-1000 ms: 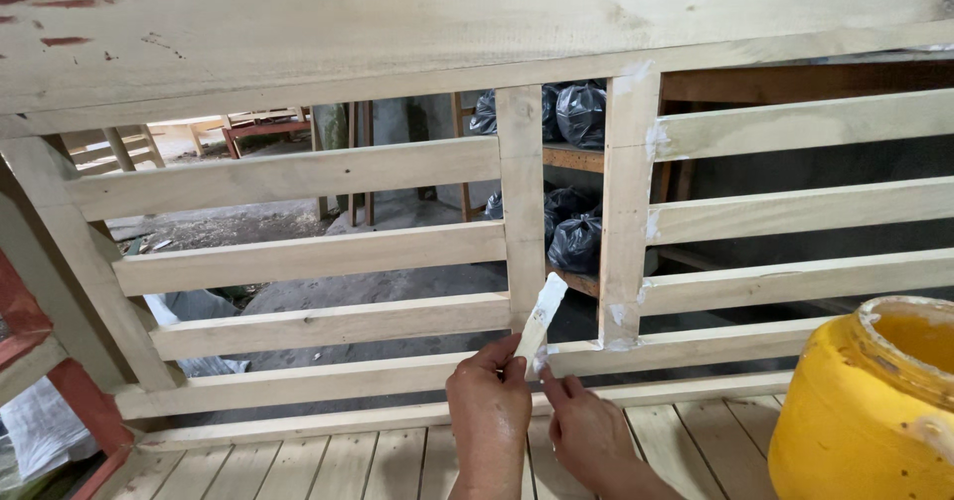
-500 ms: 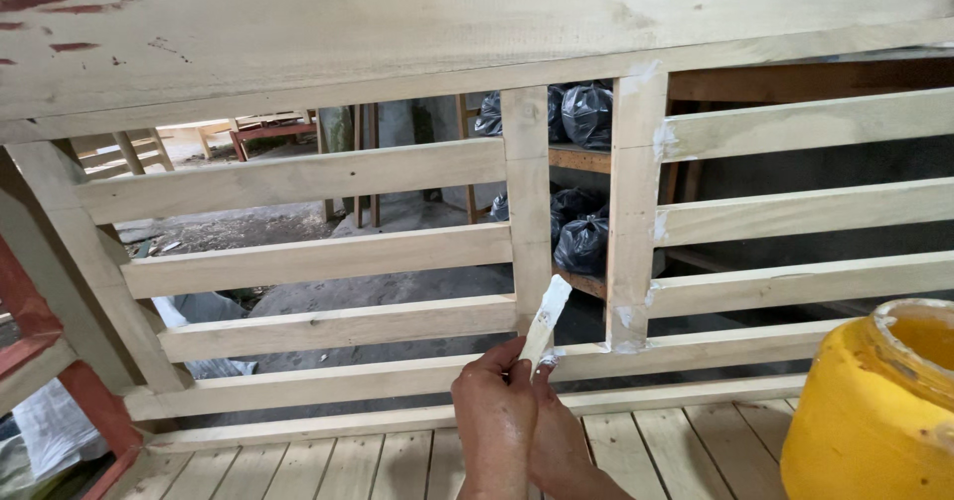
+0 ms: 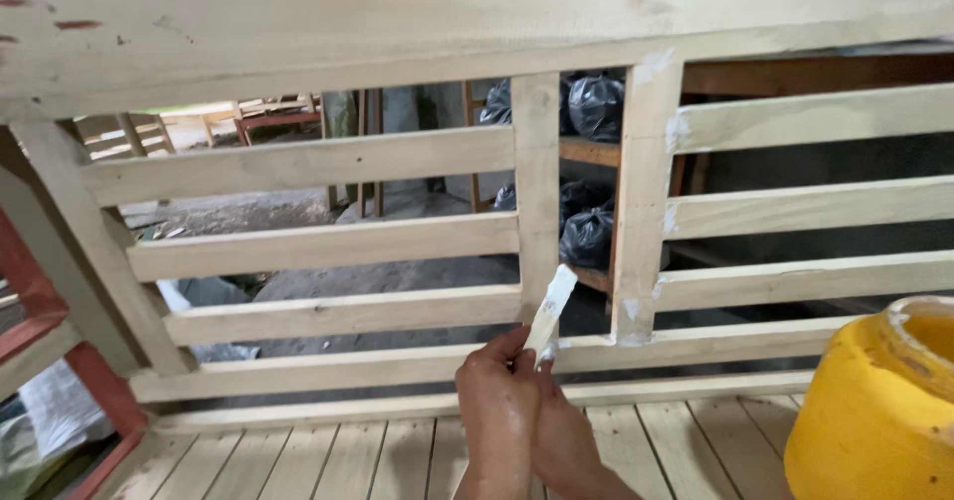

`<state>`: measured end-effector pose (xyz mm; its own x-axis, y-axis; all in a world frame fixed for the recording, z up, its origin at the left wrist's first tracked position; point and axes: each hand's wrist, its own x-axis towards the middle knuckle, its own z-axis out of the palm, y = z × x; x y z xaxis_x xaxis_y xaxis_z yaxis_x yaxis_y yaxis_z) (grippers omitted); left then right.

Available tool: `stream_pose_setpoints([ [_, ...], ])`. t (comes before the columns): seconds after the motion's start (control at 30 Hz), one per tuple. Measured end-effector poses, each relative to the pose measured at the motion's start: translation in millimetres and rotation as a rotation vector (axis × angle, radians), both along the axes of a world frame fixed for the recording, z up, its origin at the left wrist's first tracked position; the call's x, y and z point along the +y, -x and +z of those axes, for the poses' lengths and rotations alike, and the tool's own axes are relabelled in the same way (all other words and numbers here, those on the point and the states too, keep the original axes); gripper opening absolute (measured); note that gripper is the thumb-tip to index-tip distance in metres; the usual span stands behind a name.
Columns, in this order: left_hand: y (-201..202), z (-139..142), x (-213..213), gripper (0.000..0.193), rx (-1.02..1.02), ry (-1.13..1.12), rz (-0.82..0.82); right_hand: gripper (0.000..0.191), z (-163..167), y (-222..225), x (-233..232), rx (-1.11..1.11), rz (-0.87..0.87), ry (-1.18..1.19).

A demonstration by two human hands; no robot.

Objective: The person applies white wood filler to the joints and seams of a wooden chair using a small stick. They work along the backrest slats and then move to the armrest, smoothing the filler into the gaps.

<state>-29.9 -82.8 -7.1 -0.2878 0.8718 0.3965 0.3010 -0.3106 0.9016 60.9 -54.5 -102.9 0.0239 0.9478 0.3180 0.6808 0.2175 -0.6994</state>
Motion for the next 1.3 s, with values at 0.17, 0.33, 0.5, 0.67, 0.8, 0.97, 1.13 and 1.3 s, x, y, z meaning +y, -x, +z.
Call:
stream_pose_setpoints([
  [0.17,-1,3,1,0.029,-0.045,0.070,-0.005,0.052,-10,-3,18,-0.216,0.014,0.122],
  [0.33,-2,6,-3,0.029,-0.068,0.064,-0.009,0.055,-24,-11,21,-0.242,0.048,-0.132],
  [0.5,-6,1,1,0.030,-0.087,0.090,-0.041,0.052,-27,-13,21,-0.342,0.017,-0.158],
  [0.67,-7,-10,11,0.028,-0.041,-0.066,0.003,0.058,-17,-5,23,-0.211,-0.066,0.155],
  [0.8,-13,-10,10,0.028,-0.067,-0.095,-0.007,0.066,-19,-16,25,-0.202,-0.081,0.197],
  [0.97,-9,-5,4,0.028,-0.082,-0.026,-0.022,0.062,-36,-35,32,-0.501,-0.062,-0.199],
  [1.13,-4,-2,4,0.027,-0.071,-0.043,0.001,0.090,-42,-47,28,-0.385,-0.125,-0.112],
  [1.3,-1,-1,3,0.027,-0.056,-0.052,-0.006,0.095,-39,-34,29,-0.228,-0.088,-0.127],
])
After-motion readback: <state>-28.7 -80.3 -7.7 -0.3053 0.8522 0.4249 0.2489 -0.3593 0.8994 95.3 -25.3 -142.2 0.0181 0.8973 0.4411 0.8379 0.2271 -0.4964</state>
